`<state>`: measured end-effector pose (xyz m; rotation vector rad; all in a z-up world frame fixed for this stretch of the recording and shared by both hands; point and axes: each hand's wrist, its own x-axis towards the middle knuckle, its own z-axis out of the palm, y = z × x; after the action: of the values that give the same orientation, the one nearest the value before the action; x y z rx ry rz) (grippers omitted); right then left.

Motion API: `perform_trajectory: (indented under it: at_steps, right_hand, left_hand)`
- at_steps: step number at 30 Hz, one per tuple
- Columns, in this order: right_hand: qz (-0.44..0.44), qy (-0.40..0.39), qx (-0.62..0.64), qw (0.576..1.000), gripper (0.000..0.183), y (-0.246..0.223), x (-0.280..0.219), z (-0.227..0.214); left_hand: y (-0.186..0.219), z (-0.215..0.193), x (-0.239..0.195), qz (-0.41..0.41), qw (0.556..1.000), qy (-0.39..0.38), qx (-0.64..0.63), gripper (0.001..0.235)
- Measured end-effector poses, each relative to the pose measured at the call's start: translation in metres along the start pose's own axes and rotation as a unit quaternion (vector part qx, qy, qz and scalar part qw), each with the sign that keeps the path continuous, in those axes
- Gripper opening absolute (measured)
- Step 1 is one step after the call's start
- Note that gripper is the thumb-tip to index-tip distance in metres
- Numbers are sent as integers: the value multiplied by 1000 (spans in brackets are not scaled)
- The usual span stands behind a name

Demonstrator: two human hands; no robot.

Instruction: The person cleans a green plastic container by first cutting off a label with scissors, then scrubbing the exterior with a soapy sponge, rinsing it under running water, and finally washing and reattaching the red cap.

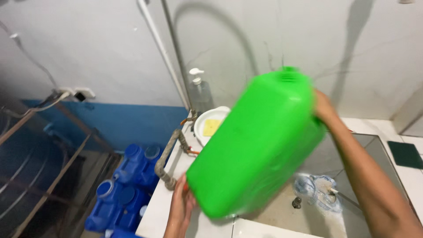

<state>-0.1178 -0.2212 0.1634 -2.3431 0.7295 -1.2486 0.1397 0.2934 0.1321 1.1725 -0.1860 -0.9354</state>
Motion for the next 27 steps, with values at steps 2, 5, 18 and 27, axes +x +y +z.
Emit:
perform_trajectory:
  at_steps: [2, 5, 18, 27]
  right_hand:
    - [100, 20, 42, 994, 48, 30, -45, -27]
    - [208, 35, 86, 974, 48, 24, -90, -34]
    - [284, 105, 173, 937, 47, -28, -190, -10]
    - [310, 117, 177, 927, 46, -48, -274, -9]
  left_hand:
    - [24, 46, 11, 115, 992, -55, 7, 69]
    - [44, 131, 5, 208, 956, -145, 147, 79]
    - [-56, 111, 288, 429, 787, 267, 354, 35]
    - [-61, -31, 335, 60, 963, 117, -235, 6]
